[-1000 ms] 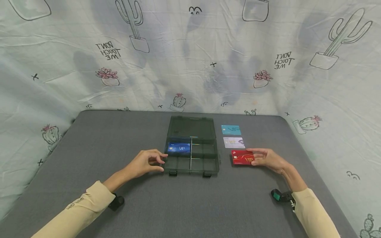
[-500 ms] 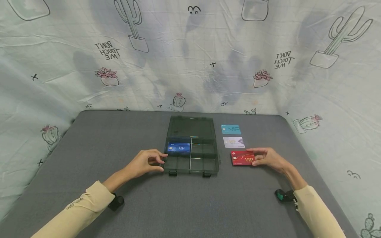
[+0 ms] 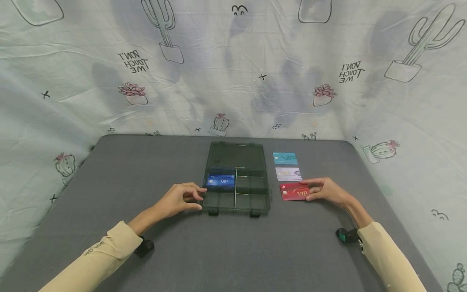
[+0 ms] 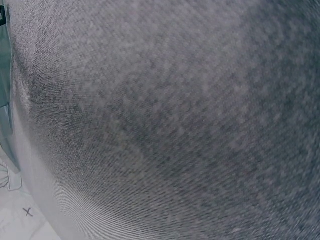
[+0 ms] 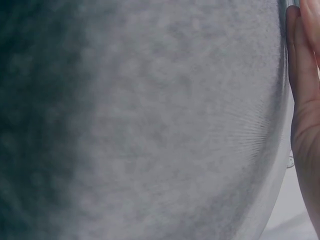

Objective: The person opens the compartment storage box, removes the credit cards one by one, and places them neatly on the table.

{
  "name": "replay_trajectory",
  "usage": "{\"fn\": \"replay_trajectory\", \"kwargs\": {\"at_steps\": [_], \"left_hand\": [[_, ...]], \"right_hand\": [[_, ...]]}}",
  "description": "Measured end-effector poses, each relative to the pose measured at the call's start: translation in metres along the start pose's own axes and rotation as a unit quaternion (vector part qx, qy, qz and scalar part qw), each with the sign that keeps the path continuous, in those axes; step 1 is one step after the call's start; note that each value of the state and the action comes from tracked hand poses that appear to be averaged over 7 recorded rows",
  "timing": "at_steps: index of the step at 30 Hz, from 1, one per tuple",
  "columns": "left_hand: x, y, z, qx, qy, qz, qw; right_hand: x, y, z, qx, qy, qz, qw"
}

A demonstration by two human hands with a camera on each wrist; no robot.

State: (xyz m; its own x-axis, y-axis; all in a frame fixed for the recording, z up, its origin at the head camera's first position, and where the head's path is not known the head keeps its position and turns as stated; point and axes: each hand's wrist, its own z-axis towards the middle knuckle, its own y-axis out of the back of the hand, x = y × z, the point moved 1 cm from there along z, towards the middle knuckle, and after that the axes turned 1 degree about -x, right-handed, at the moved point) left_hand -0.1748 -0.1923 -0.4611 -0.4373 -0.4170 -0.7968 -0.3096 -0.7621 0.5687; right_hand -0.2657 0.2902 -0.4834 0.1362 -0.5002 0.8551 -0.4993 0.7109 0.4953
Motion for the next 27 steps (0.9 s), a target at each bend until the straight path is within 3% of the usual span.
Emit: {"fn": "replay_trajectory", "kwargs": {"at_steps": [6, 13, 27], "left_hand": [[0.0048, 0.0002, 0.0011, -0.004, -0.006, 0.011, 0.9999], [0.0041, 0.0004, 0.001, -0.003, -0.009, 0.01, 0.9999], [0.002, -0.0008, 0.0011, -0.002, 0.0, 0.015, 0.9999]], "right_hand": [[0.0006, 0.0006, 0.0021, -0.006, 0.016, -0.018, 1.0], [0.0067, -0.0026, 0.0038, -0.039, 0.09, -0.097, 0.99], [0.0045, -0.0057, -0.0004, -0.036, 0.101, -0.088, 0.99]]}}
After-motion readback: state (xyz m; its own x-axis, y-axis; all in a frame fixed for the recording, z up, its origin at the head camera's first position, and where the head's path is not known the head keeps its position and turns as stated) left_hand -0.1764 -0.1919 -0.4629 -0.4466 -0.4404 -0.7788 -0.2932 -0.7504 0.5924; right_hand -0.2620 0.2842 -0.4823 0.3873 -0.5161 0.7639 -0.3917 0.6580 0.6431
